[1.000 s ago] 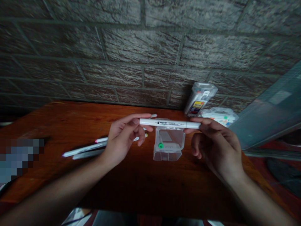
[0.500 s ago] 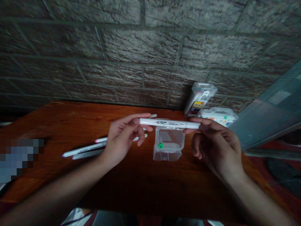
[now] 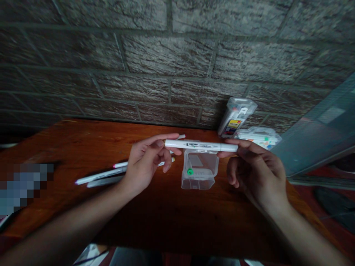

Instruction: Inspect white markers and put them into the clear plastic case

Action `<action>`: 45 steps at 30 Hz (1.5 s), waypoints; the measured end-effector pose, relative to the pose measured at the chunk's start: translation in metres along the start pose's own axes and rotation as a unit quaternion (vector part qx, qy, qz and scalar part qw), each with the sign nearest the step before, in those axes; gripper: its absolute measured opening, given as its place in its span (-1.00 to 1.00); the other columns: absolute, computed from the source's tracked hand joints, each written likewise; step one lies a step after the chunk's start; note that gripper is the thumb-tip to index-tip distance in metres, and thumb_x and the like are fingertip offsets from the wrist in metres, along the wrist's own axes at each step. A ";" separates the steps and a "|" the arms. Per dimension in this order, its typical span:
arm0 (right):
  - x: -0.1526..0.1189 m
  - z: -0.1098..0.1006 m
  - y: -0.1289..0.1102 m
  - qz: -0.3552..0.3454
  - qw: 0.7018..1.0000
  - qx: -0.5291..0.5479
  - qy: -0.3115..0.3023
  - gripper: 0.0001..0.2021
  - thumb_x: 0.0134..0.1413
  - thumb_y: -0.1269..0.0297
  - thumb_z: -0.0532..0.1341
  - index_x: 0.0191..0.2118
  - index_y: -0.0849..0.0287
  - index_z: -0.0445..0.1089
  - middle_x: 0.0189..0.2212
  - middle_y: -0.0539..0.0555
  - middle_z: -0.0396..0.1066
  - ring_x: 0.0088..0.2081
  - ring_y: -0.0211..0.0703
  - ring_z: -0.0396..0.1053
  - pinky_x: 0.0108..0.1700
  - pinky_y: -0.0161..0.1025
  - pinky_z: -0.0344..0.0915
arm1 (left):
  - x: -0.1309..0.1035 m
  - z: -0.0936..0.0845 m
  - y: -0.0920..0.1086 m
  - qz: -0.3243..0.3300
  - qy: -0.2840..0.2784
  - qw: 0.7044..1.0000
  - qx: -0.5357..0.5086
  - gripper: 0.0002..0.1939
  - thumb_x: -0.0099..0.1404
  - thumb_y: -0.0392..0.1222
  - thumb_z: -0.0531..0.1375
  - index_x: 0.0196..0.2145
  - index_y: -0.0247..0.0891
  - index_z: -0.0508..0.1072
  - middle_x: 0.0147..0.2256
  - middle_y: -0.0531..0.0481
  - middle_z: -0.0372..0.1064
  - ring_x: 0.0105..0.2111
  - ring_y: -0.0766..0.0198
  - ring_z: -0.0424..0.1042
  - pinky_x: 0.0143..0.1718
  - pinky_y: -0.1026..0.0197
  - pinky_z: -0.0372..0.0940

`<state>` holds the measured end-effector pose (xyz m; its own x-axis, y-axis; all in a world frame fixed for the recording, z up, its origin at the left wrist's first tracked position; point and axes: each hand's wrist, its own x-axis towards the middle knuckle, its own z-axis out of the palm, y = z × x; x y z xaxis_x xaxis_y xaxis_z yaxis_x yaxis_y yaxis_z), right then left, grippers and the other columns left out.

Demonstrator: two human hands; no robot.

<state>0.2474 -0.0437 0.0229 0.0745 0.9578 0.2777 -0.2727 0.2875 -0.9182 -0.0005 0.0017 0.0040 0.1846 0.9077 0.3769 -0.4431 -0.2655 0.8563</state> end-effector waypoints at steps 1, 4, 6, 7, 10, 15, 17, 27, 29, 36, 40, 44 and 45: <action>0.000 0.000 0.000 -0.001 1.000 0.001 0.001 -0.84 0.33 0.33 0.29 -0.11 0.09 0.66 -0.33 0.10 0.71 -0.72 -0.29 0.42 -0.74 -0.43 0.27 | 0.000 0.000 0.000 0.000 -0.002 1.000 -0.002 -0.73 0.45 -0.23 0.24 -0.03 -0.28 0.73 -0.34 -0.18 0.66 -0.63 0.40 0.34 -0.60 0.32 0.25; 0.000 0.001 0.000 -0.002 1.000 -0.002 0.001 -0.83 0.34 0.33 0.28 -0.10 0.10 0.66 -0.32 0.10 0.71 -0.71 -0.30 0.42 -0.74 -0.43 0.28 | 0.000 -0.001 0.000 0.001 -0.005 1.000 -0.004 -0.72 0.46 -0.24 0.23 -0.02 -0.27 0.73 -0.33 -0.18 0.67 -0.62 0.40 0.35 -0.59 0.33 0.24; 0.001 0.000 0.000 -0.004 1.000 -0.001 -0.001 -0.82 0.36 0.33 0.27 -0.10 0.10 0.66 -0.32 0.10 0.71 -0.71 -0.30 0.43 -0.74 -0.44 0.28 | 0.000 -0.001 -0.001 0.001 -0.006 1.000 -0.001 -0.72 0.48 -0.23 0.23 0.00 -0.26 0.73 -0.32 -0.18 0.67 -0.62 0.40 0.35 -0.59 0.33 0.24; 0.001 0.000 0.001 -0.005 1.000 0.000 -0.002 -0.82 0.36 0.33 0.27 -0.09 0.10 0.67 -0.32 0.10 0.71 -0.71 -0.30 0.43 -0.74 -0.44 0.29 | 0.000 -0.002 -0.001 0.002 -0.006 1.000 0.002 -0.72 0.49 -0.23 0.23 0.01 -0.25 0.73 -0.32 -0.18 0.67 -0.62 0.41 0.35 -0.59 0.33 0.24; 0.001 0.000 0.001 -0.004 1.000 -0.001 -0.004 -0.81 0.36 0.34 0.27 -0.08 0.10 0.67 -0.32 0.09 0.71 -0.71 -0.31 0.43 -0.73 -0.44 0.29 | -0.001 -0.003 -0.002 0.009 -0.005 1.000 0.015 -0.73 0.50 -0.20 0.24 0.02 -0.21 0.73 -0.30 -0.17 0.68 -0.62 0.42 0.35 -0.58 0.33 0.23; 0.001 0.000 0.000 -0.005 1.000 -0.006 -0.004 -0.82 0.38 0.33 0.27 -0.09 0.09 0.67 -0.32 0.09 0.71 -0.71 -0.31 0.43 -0.73 -0.45 0.29 | -0.001 -0.004 -0.003 0.016 -0.008 0.999 0.037 -0.76 0.49 -0.13 0.30 0.01 -0.18 0.73 -0.31 -0.16 0.68 -0.63 0.44 0.34 -0.58 0.32 0.22; 0.000 0.001 0.000 -0.004 1.000 -0.006 -0.004 -0.82 0.38 0.33 0.27 -0.08 0.10 0.66 -0.31 0.09 0.71 -0.70 -0.31 0.43 -0.72 -0.44 0.29 | -0.001 -0.004 -0.003 0.020 -0.008 0.999 0.046 -0.76 0.48 -0.12 0.31 0.01 -0.17 0.73 -0.31 -0.14 0.68 -0.63 0.44 0.33 -0.58 0.32 0.21; -0.001 0.002 -0.002 -0.007 0.999 -0.040 0.009 -0.85 0.36 0.27 0.29 -0.08 0.13 0.61 -0.30 0.12 0.70 -0.71 -0.29 0.41 -0.75 -0.41 0.24 | 0.000 -0.002 -0.001 -0.002 -0.003 1.000 0.024 -0.75 0.46 -0.14 0.32 0.02 -0.20 0.72 -0.31 -0.15 0.67 -0.63 0.43 0.34 -0.59 0.33 0.23; -0.001 0.001 -0.002 -0.006 0.999 -0.045 0.013 -0.85 0.35 0.26 0.30 -0.08 0.13 0.61 -0.31 0.12 0.70 -0.72 -0.29 0.40 -0.76 -0.40 0.23 | 0.000 -0.001 0.000 -0.009 -0.007 1.000 0.007 -0.74 0.47 -0.14 0.31 0.03 -0.22 0.72 -0.30 -0.16 0.67 -0.62 0.42 0.35 -0.60 0.33 0.24; 0.000 0.001 -0.003 0.002 1.000 -0.023 0.011 -0.84 0.34 0.29 0.28 -0.09 0.12 0.62 -0.31 0.11 0.70 -0.71 -0.27 0.41 -0.76 -0.38 0.24 | -0.001 0.002 0.003 -0.027 -0.002 0.999 -0.024 -0.72 0.44 -0.16 0.30 0.02 -0.30 0.71 -0.32 -0.21 0.67 -0.63 0.39 0.35 -0.61 0.31 0.24; 0.000 0.002 -0.003 -0.003 1.000 -0.014 0.007 -0.84 0.34 0.29 0.28 -0.09 0.13 0.63 -0.31 0.13 0.70 -0.71 -0.26 0.42 -0.75 -0.38 0.25 | -0.001 0.003 0.004 -0.028 0.003 0.999 -0.021 -0.73 0.41 -0.16 0.32 -0.02 -0.30 0.72 -0.33 -0.20 0.67 -0.63 0.38 0.34 -0.61 0.30 0.23; -0.001 0.001 -0.002 -0.009 1.000 -0.029 0.007 -0.85 0.35 0.25 0.32 -0.09 0.11 0.64 -0.31 0.12 0.70 -0.71 -0.29 0.41 -0.75 -0.40 0.25 | 0.000 0.002 0.004 -0.021 0.011 1.000 0.000 -0.74 0.40 -0.13 0.35 -0.04 -0.30 0.73 -0.35 -0.19 0.67 -0.63 0.38 0.32 -0.60 0.29 0.22; -0.001 0.001 -0.001 -0.011 0.999 -0.032 0.007 -0.86 0.35 0.24 0.32 -0.09 0.11 0.64 -0.32 0.12 0.70 -0.72 -0.30 0.40 -0.74 -0.40 0.25 | 0.000 0.002 0.004 -0.019 0.011 1.000 0.006 -0.73 0.40 -0.12 0.35 -0.04 -0.29 0.73 -0.34 -0.19 0.67 -0.63 0.38 0.32 -0.60 0.29 0.22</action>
<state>0.2470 -0.0450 0.0236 0.0937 0.9512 0.2941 -0.2082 0.3076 -0.9284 -0.0004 -0.0003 0.0076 0.1820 0.9243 0.3356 -0.4253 -0.2338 0.8744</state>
